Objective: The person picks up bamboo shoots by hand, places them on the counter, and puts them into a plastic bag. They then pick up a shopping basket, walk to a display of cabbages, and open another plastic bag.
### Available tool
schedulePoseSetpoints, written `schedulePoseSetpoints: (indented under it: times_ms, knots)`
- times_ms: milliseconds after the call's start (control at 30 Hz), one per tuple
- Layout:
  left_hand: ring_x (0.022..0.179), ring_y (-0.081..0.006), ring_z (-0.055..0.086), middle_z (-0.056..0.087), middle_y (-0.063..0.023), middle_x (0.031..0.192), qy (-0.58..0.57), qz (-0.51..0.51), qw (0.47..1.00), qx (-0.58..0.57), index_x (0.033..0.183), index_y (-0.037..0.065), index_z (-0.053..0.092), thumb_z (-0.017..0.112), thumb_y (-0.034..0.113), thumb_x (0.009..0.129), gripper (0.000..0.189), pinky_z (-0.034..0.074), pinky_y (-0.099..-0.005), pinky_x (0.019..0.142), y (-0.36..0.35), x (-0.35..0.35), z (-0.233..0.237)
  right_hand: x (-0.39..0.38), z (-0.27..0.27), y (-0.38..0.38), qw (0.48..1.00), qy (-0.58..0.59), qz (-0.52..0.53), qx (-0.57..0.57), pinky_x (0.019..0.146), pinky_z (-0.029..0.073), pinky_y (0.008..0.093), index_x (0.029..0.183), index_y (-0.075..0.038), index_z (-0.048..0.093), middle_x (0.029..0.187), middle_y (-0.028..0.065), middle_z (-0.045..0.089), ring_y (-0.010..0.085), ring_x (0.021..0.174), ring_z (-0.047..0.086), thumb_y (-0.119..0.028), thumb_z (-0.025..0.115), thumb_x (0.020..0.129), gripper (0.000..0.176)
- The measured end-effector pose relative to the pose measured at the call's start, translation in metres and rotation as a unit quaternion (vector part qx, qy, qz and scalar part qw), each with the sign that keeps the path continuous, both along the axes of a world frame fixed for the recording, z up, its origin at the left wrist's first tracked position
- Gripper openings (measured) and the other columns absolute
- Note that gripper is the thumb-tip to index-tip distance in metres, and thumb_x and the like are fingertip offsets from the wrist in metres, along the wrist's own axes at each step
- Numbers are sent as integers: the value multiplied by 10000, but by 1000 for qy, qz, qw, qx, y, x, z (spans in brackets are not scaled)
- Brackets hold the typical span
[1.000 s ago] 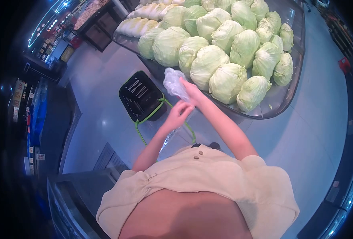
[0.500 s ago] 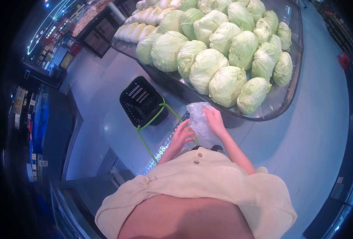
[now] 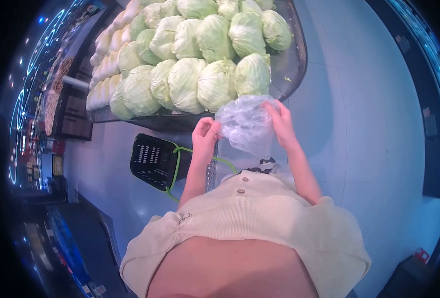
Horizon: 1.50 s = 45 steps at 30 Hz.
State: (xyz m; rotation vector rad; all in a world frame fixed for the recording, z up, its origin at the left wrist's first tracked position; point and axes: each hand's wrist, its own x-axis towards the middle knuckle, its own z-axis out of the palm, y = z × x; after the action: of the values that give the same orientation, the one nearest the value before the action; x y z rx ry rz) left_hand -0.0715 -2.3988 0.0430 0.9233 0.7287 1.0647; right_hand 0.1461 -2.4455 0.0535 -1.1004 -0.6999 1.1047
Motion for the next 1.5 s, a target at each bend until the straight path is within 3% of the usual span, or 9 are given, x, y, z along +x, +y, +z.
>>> schedulePoseSetpoints:
  times_ms: [267, 367, 567, 667, 1067, 1167, 1233, 1367, 1500]
  knots:
    - [692, -42, 496, 542, 28, 768, 18, -147, 988, 34, 861, 75, 520, 651, 74, 824, 137, 404, -195, 597, 11, 58, 21, 51, 14, -70, 974, -173, -141, -40, 641, 395, 182, 943, -22, 612, 840, -41, 591, 17, 735, 491, -203, 538, 921, 197]
    - [749, -44, 504, 556, 28, 813, -15, -232, 973, 2, 975, 65, 527, 638, 86, 831, 183, 399, -188, 616, 2, 91, 31, 72, 18, -105, 967, -174, -175, -56, 603, 370, 180, 911, -22, 611, 792, -60, 565, 8, 694, 459, -204, 546, 915, 193]
    - [709, -33, 507, 561, 44, 784, 41, -301, 952, 22, 974, 64, 564, 639, 106, 831, 167, 408, -194, 622, -11, 191, 54, 136, 25, -156, 951, -116, -269, -96, 596, 390, 190, 926, -19, 621, 800, -36, 583, 30, 715, 496, -307, 605, 877, 293]
    - [654, -27, 495, 556, 48, 764, -2, -330, 943, -38, 955, 74, 570, 642, 114, 828, 152, 419, -197, 621, -16, 240, 70, 168, 29, -174, 945, 27, -306, -112, 630, 435, 214, 990, -20, 612, 862, -17, 599, 54, 750, 537, -363, 597, 873, 362]
    - [608, -34, 447, 503, 57, 716, 38, -260, 963, -59, 965, 68, 581, 640, 129, 840, 151, 414, -209, 629, 1, 339, 79, 301, 6, -190, 952, 217, -158, -149, 757, 496, 283, 1112, -42, 574, 1018, 36, 613, 125, 902, 587, -363, 543, 901, 385]
    - [642, -35, 467, 509, 52, 747, 102, -234, 967, -12, 1010, 56, 558, 668, 131, 820, 232, 414, -205, 648, 12, 363, 74, 326, 1, -172, 924, 281, -232, -112, 837, 486, 328, 1158, -21, 531, 1092, 83, 596, 177, 978, 577, -324, 503, 924, 385]
    - [721, -52, 487, 514, 21, 826, 142, -295, 941, 85, 1087, 43, 529, 706, 130, 786, 360, 420, -220, 689, 15, 382, 67, 347, -12, -159, 898, 356, -258, -6, 861, 481, 358, 1182, -17, 504, 1136, 102, 578, 210, 1028, 562, -299, 449, 940, 376]
    - [900, -137, 535, 528, -87, 1087, 141, -437, 887, 54, 1153, 25, 519, 763, 261, 733, 540, 450, -265, 772, 17, 444, 51, 384, -15, -118, 911, 345, -228, -6, 863, 482, 370, 1216, -38, 483, 1136, 96, 576, 209, 1021, 567, -285, 424, 954, 365]
    - [940, -135, 563, 592, -78, 1054, 77, -464, 879, -73, 1095, 22, 556, 624, 193, 854, 303, 442, -304, 865, 50, 522, 43, 425, 6, -69, 916, 366, -161, -32, 855, 484, 369, 1182, -32, 502, 1119, 85, 586, 200, 1012, 572, -264, 394, 960, 339]
